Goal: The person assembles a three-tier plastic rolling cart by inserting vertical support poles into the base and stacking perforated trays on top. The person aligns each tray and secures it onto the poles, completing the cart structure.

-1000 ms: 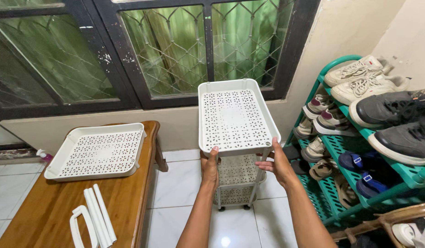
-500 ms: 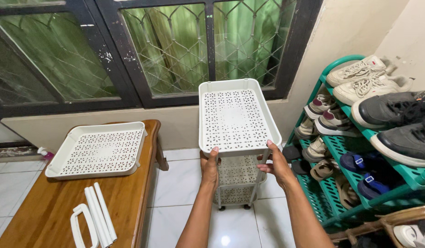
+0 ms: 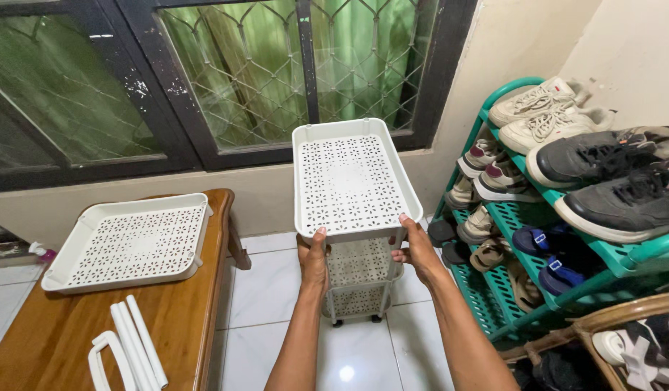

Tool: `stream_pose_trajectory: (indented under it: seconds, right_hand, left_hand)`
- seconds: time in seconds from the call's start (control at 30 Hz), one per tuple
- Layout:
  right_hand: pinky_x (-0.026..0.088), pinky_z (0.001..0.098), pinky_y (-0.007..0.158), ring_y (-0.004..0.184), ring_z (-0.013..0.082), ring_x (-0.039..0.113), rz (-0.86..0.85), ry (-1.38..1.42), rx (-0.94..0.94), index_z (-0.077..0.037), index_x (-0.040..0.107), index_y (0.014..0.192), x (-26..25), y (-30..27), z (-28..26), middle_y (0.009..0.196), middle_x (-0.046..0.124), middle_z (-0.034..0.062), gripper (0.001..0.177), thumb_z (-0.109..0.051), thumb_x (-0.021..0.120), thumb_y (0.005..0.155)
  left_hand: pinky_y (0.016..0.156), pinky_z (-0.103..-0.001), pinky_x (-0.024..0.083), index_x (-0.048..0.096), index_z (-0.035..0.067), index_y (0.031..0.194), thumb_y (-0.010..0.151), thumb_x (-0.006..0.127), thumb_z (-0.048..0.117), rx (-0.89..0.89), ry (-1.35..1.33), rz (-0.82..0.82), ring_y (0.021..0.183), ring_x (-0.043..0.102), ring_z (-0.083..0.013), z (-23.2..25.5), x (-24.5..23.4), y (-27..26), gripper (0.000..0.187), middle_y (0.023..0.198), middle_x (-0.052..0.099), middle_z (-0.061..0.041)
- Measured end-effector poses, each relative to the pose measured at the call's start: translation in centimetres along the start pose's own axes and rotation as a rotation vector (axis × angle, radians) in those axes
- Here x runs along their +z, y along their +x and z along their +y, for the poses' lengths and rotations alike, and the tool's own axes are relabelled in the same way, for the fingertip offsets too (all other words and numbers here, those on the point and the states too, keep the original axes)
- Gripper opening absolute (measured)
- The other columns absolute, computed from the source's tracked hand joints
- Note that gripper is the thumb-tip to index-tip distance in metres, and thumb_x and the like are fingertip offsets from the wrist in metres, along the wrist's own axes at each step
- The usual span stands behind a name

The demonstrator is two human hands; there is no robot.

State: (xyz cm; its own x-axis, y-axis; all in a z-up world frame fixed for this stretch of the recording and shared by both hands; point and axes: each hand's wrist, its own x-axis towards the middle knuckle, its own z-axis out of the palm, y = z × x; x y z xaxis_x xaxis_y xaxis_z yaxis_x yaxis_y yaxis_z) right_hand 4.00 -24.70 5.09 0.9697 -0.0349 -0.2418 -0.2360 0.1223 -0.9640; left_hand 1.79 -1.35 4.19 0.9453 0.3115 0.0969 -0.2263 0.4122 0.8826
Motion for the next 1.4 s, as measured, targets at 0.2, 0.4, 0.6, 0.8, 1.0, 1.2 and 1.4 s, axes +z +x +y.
stream_pose_trajectory:
  seconds: [0.2, 0.4, 0.6, 0.8, 1.0, 1.2, 1.4]
  right_hand:
    - [0.054, 0.0282, 0.060, 0.066, 0.0169, 0.061, -0.018, -0.001, 0.016, -0.007, 0.057, 0.126, 0.2, -0.7, -0.4, 0.094, 0.064, 0.0080, 0.070, -0.064, 0.053, 0.087]
    - [0.053, 0.0282, 0.057, 0.064, 0.0166, 0.059, -0.026, -0.014, 0.003, -0.006, 0.057, 0.125, 0.0, -0.2, -0.4, 0.090, 0.064, 0.0086, 0.066, -0.062, 0.052, 0.090]
    - [0.055, 0.0272, 0.056, 0.063, 0.0155, 0.061, -0.047, -0.028, -0.007, -0.003, 0.058, 0.125, -0.3, 0.3, -0.3, 0.090, 0.066, 0.0092, 0.068, -0.062, 0.051, 0.092]
    - [0.056, 0.0366, 0.071, 0.081, 0.0237, 0.067, 0.079, -0.272, -0.026, -0.005, 0.042, 0.143, -0.7, -1.7, -2.5, 0.118, 0.066, 0.0158, 0.079, -0.065, 0.049, 0.092]
    - [0.051, 0.0386, 0.087, 0.110, 0.0253, 0.063, 0.182, -0.302, -0.237, -0.006, 0.036, 0.152, -1.5, -0.7, -5.9, 0.137, 0.059, 0.0163, 0.076, -0.055, 0.049, 0.096]
    - [0.042, 0.0380, 0.104, 0.126, 0.0271, 0.056, 0.060, -0.355, -0.571, -0.003, 0.041, 0.153, -0.4, 1.4, -4.9, 0.141, 0.057, 0.0222, 0.059, -0.029, 0.050, 0.101]
    - [0.048, 0.0392, 0.097, 0.111, 0.0289, 0.064, 0.104, -0.384, -0.572, -0.007, 0.045, 0.153, -0.3, 1.0, -4.5, 0.126, 0.066, 0.0236, 0.060, -0.013, 0.038, 0.093]
  left_hand:
    - [0.066, -0.030, 0.041, 0.055, 0.007, 0.130, 0.078, 0.075, 0.049, 0.018, -0.014, -0.019, 0.081, 0.048, -0.0110, 0.0, -0.2, -0.3, 0.070, 0.103, 0.059, 0.000]
    - [0.063, -0.028, 0.042, 0.052, 0.009, 0.131, 0.079, 0.074, 0.047, 0.035, 0.003, -0.022, 0.081, 0.050, -0.0092, 0.2, -0.1, -0.2, 0.068, 0.105, 0.059, 0.000]
    - [0.061, -0.030, 0.042, 0.050, 0.006, 0.134, 0.081, 0.073, 0.046, 0.065, 0.014, -0.022, 0.081, 0.049, -0.0106, -0.6, -0.3, 0.3, 0.070, 0.108, 0.057, -0.003]
    - [0.099, -0.040, 0.043, 0.038, 0.008, 0.148, 0.084, 0.072, 0.050, -0.034, 0.262, 0.060, 0.122, 0.050, -0.0229, 1.3, -0.8, -0.2, 0.084, 0.135, 0.052, -0.011]
    - [0.113, -0.053, 0.034, 0.044, 0.001, 0.145, 0.085, 0.075, 0.046, 0.655, 1.007, 0.084, 0.137, 0.042, -0.0395, 8.0, 0.3, -0.2, 0.081, 0.145, 0.048, -0.023]
    - [0.119, -0.060, 0.020, 0.052, 0.001, 0.144, 0.096, 0.061, 0.048, 0.746, 1.359, -0.233, 0.149, 0.027, -0.0433, 10.0, 2.4, 1.3, 0.068, 0.155, 0.041, -0.027]
    - [0.119, -0.063, 0.006, 0.048, 0.004, 0.147, 0.098, 0.050, 0.048, 0.632, 1.599, -0.309, 0.151, 0.018, -0.0417, 9.8, 3.4, 1.9, 0.066, 0.157, 0.033, -0.028]
